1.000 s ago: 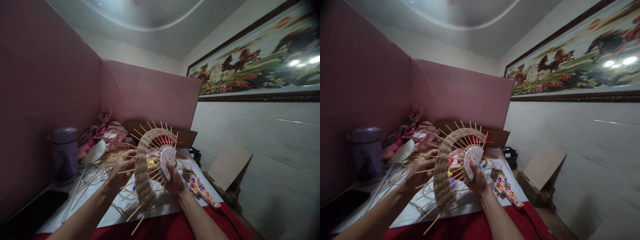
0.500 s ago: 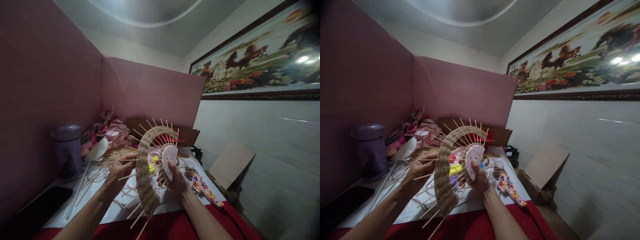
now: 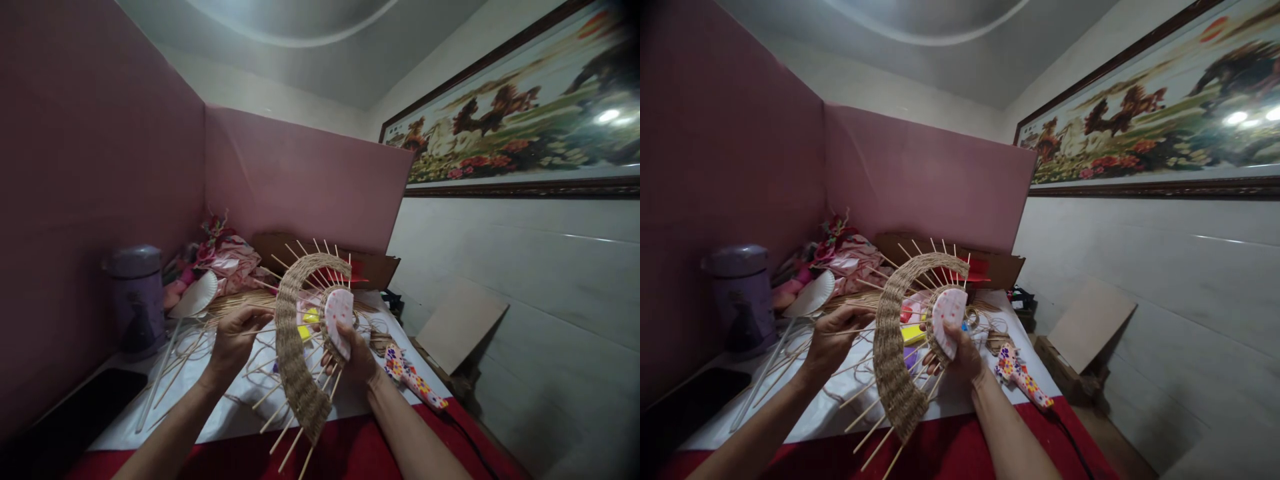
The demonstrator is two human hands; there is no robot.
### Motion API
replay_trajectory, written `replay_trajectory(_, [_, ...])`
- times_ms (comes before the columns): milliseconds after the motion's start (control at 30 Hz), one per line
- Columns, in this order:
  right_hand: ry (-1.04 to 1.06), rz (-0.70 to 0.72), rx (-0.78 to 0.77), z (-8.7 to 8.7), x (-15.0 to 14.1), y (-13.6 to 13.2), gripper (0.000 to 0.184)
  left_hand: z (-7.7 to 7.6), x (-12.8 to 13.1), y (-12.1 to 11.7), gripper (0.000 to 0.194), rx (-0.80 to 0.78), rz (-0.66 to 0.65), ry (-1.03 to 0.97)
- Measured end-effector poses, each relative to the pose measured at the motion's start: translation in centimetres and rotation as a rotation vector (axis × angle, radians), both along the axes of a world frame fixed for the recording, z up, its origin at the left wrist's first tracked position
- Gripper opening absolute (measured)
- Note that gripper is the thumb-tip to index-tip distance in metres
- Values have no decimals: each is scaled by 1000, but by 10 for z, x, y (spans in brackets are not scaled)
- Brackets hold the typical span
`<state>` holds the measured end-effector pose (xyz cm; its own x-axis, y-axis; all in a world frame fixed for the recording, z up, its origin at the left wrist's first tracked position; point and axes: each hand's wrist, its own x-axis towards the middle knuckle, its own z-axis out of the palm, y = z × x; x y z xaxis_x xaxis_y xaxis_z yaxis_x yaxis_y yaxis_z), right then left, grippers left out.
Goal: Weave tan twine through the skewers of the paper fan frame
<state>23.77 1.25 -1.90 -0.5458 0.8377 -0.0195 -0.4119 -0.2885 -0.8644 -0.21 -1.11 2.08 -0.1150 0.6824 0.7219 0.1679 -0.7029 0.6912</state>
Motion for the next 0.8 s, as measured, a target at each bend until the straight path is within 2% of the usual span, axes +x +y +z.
replay_trajectory(200, [-28,23,21,-2,0,0,49,8,-11,-4,6,129,166,163])
replay_trajectory(433, [-82,27,-6,2,-1,0,49,3,-23,-2,6,219,402,371])
replay_trajectory(567, [-54,37,-48,4,-1,-1,45,5,-28,-2,6,299,481,472])
replay_trajectory(700, [-94,58,-59,6,2,-1,46,7,-30,-3,11,309,548,542])
replay_trajectory(800, [-80,21,-48,8,5,0,44,7,-30,-3,11,309,590,546])
